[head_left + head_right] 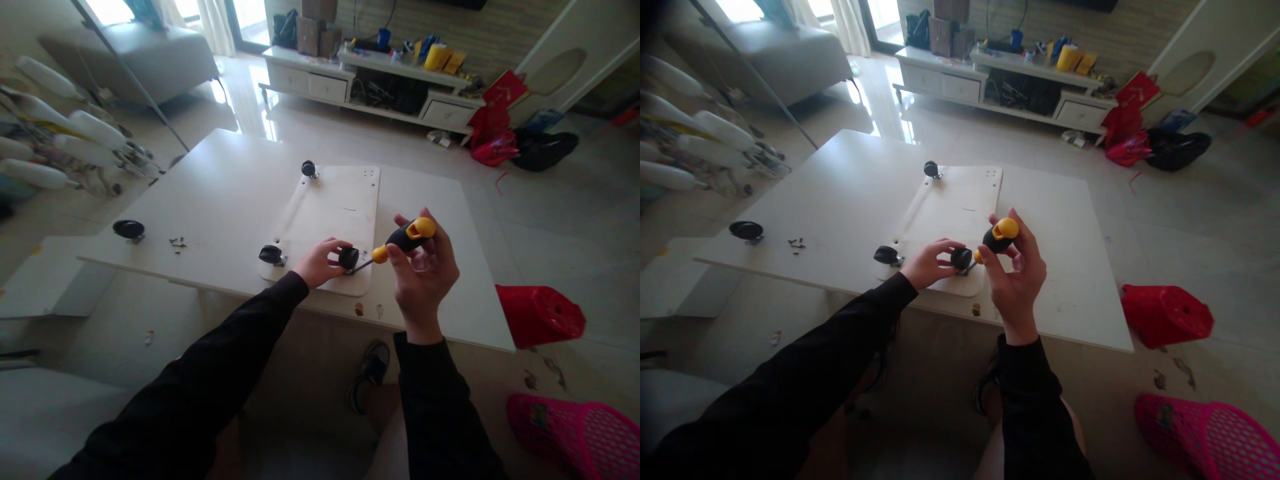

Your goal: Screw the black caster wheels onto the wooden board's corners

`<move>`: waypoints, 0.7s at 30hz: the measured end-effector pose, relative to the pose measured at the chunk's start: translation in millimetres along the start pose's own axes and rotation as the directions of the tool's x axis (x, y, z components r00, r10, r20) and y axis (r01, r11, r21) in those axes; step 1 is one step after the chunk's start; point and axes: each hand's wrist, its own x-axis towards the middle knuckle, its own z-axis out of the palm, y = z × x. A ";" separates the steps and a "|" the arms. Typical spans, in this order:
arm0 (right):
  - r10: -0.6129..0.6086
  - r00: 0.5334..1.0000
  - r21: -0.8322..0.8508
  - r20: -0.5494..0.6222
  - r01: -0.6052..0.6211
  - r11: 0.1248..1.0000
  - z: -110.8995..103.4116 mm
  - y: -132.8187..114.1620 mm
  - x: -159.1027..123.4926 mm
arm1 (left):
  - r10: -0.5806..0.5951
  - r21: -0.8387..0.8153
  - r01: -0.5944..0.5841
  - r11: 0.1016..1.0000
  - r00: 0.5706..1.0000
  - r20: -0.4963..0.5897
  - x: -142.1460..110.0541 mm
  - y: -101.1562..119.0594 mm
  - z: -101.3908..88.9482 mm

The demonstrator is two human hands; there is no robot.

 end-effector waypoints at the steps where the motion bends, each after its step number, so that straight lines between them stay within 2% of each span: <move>1: -0.005 1.000 -0.004 0.008 0.005 1.000 0.5 0.1 -0.2 | 0.002 0.002 -0.002 1.000 1.000 0.002 -0.2 0.6 0.0; 9: -0.008 0.997 -0.020 0.081 0.009 1.000 2.5 0.9 -1.2 | 0.026 0.031 -0.026 0.999 1.000 0.002 -0.7 -1.3 -0.7; 12: -0.016 0.995 -0.064 0.096 0.022 0.998 3.0 -0.8 0.1 | 0.030 0.057 -0.030 0.998 0.999 -0.010 -0.6 -5.0 -0.5; 16: -0.015 0.985 -0.137 0.172 0.039 0.990 6.0 -2.5 1.6 | 0.036 0.049 -0.035 0.998 0.999 -0.018 -0.2 -7.6 0.4; 21: -0.060 0.974 -0.102 0.219 0.084 0.991 14.8 -1.2 0.6 | 0.037 0.035 -0.037 0.999 0.999 0.006 1.0 -8.6 1.1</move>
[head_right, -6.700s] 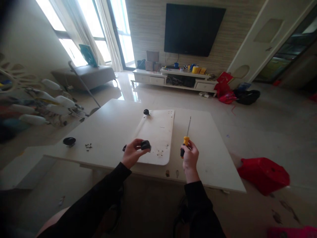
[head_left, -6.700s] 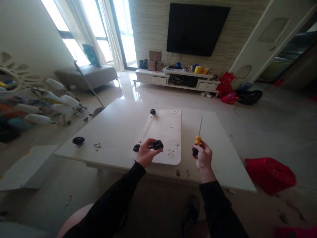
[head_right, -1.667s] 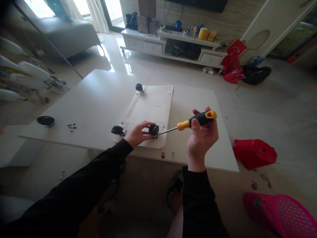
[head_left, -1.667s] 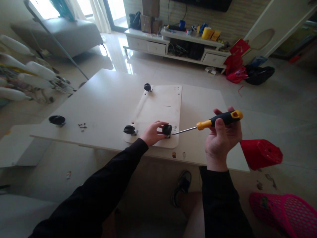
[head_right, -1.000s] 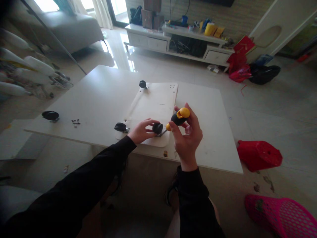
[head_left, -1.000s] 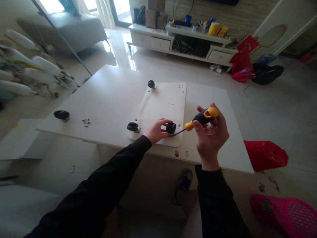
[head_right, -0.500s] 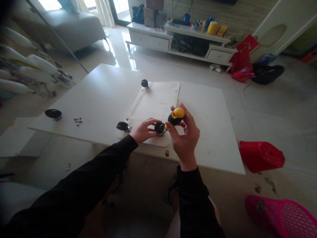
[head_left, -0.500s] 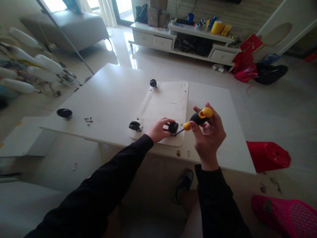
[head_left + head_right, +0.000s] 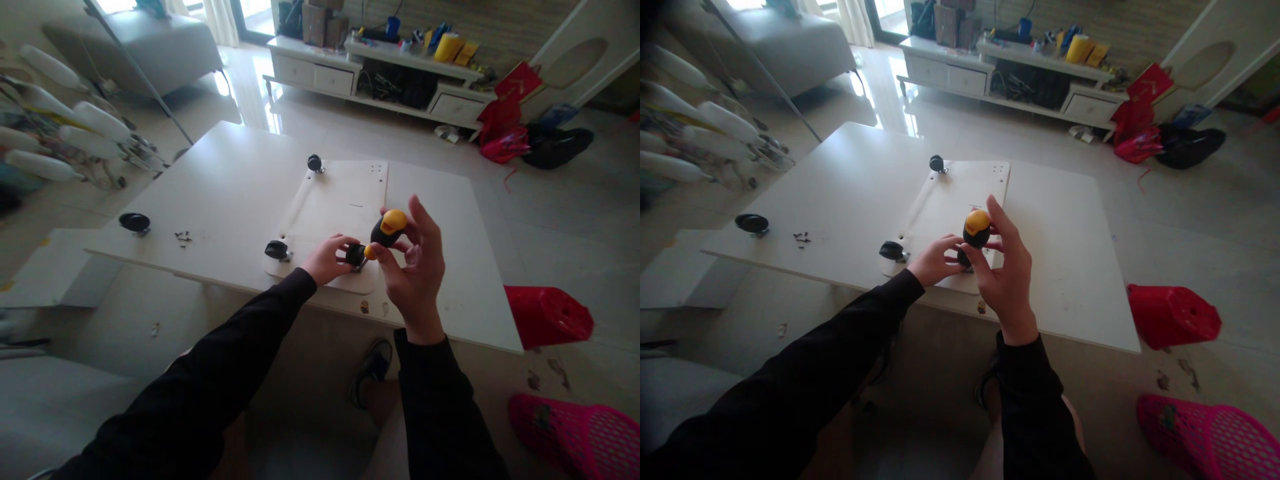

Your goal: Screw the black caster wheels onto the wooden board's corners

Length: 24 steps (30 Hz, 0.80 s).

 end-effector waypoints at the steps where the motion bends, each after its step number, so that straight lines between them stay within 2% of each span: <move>1: -0.018 1.000 0.009 0.009 0.018 1.000 1.5 -0.3 0.5 | 0.003 0.007 -0.003 1.000 1.000 -0.001 0.1 -0.1 0.1; 8: -0.103 0.988 -0.038 0.114 0.108 0.993 4.2 -9.6 10.9 | 0.013 0.081 -0.009 0.997 0.999 -0.048 -0.9 2.8 2.0; 11: -0.131 0.984 -0.054 0.121 0.138 0.989 5.0 -10.6 14.0 | 0.013 0.092 -0.007 0.996 0.998 -0.064 -1.6 4.3 2.8; 15: -0.100 0.991 -0.039 0.093 0.104 0.994 7.4 -8.7 12.4 | 0.029 0.086 -0.023 0.996 0.997 -0.068 -1.3 2.9 3.2; 20: -0.005 0.998 -0.012 0.057 0.006 1.000 9.7 -14.5 11.0 | 0.053 0.083 -0.048 0.995 0.997 -0.057 0.9 -1.7 2.8; 24: -0.035 0.998 -0.060 0.054 0.038 0.997 8.6 -18.1 15.6 | 0.062 0.095 -0.058 0.994 0.997 -0.046 0.3 0.7 0.4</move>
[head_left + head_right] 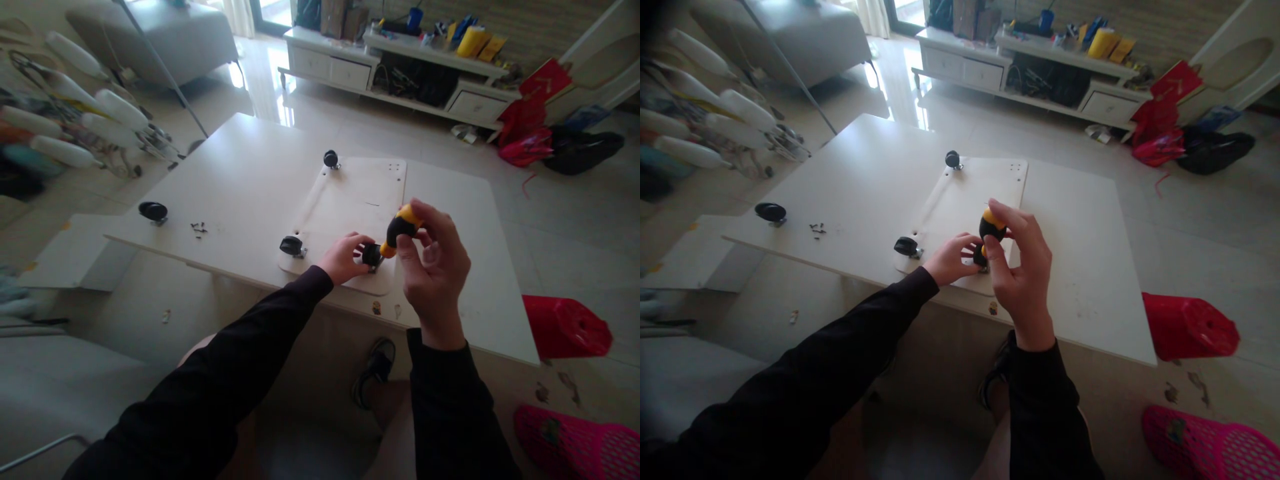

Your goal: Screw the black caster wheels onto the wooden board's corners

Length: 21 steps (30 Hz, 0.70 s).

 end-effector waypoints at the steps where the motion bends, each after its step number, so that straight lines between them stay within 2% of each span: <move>1: -0.015 1.000 -0.024 -0.009 0.015 1.000 -0.6 -0.2 1.2 | 0.001 0.006 -0.001 1.000 1.000 0.003 -0.3 1.4 -0.9; 5: -0.026 0.998 -0.048 -0.056 0.023 0.999 -1.5 -2.2 2.4 | -0.012 0.031 0.012 0.999 1.000 0.022 -1.4 5.8 -4.0; 9: 0.054 0.998 0.108 -0.024 -0.051 0.993 0.6 -5.2 -1.3 | -0.026 0.031 0.025 0.999 0.999 0.030 -1.3 5.7 -5.7; 11: 0.064 0.998 0.125 -0.009 -0.063 0.990 1.6 -4.5 -2.4 | -0.019 0.029 0.018 0.999 0.999 0.027 -1.1 5.2 -6.3; 17: -0.050 0.994 -0.019 -0.101 0.049 0.999 1.4 1.9 0.3 | -0.006 0.052 0.006 0.999 1.000 0.011 -1.2 5.1 -7.6; 21: -0.068 0.993 0.005 -0.092 0.068 0.998 1.6 -4.2 0.3 | -0.010 0.052 0.010 0.999 1.000 0.014 -1.6 3.0 -7.8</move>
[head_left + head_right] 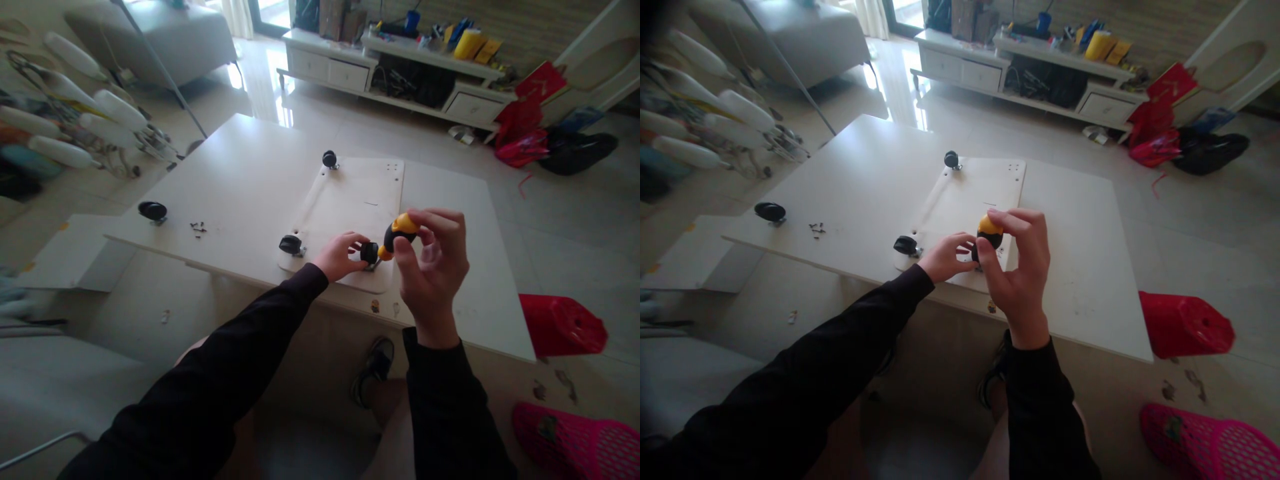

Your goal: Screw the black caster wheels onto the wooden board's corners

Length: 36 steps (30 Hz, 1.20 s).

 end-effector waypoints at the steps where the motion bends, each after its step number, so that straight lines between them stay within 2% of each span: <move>1: 0.015 1.000 0.024 0.019 -0.015 1.000 0.4 -2.5 -0.3 | 0.000 -0.004 0.000 1.000 1.000 0.006 0.0 -0.7 0.0; 3: 0.045 0.998 0.079 0.043 -0.048 0.996 1.5 -6.8 -1.1 | 0.001 -0.013 -0.001 1.000 1.000 0.020 0.0 -1.8 -0.1; 7: 0.067 0.998 0.122 0.012 -0.068 0.990 2.7 -8.0 -2.0 | 0.012 -0.023 -0.011 1.000 0.999 0.033 0.3 -2.4 -1.2; 15: -0.051 0.996 -0.106 -0.070 0.043 0.993 -2.7 0.3 1.5 | 0.032 -0.048 -0.030 0.998 0.999 0.043 1.2 -6.5 -0.8; 17: -0.040 0.998 -0.105 -0.047 0.035 0.994 -3.4 -0.7 1.5 | 0.041 -0.054 -0.039 0.998 0.998 0.050 1.6 -7.4 -0.8; 22: 0.081 0.992 0.081 0.101 -0.089 0.993 -1.1 -4.1 0.7 | 0.042 -0.039 -0.039 0.998 0.996 0.085 2.2 -7.3 -2.2; 25: 0.077 0.993 0.082 0.095 -0.085 0.993 1.9 -1.9 0.7 | 0.053 -0.021 -0.051 0.998 0.995 0.088 1.9 -6.2 -1.7; 30: 0.019 0.999 -0.027 -0.029 -0.020 0.999 1.1 0.4 0.5 | 0.038 -0.019 -0.036 0.999 0.996 0.080 0.6 -3.1 0.3; 36: 0.081 0.990 0.119 0.115 -0.094 0.988 -4.0 -9.0 -0.7 | 0.027 -0.045 -0.023 0.999 0.994 0.106 0.2 -1.3 -0.4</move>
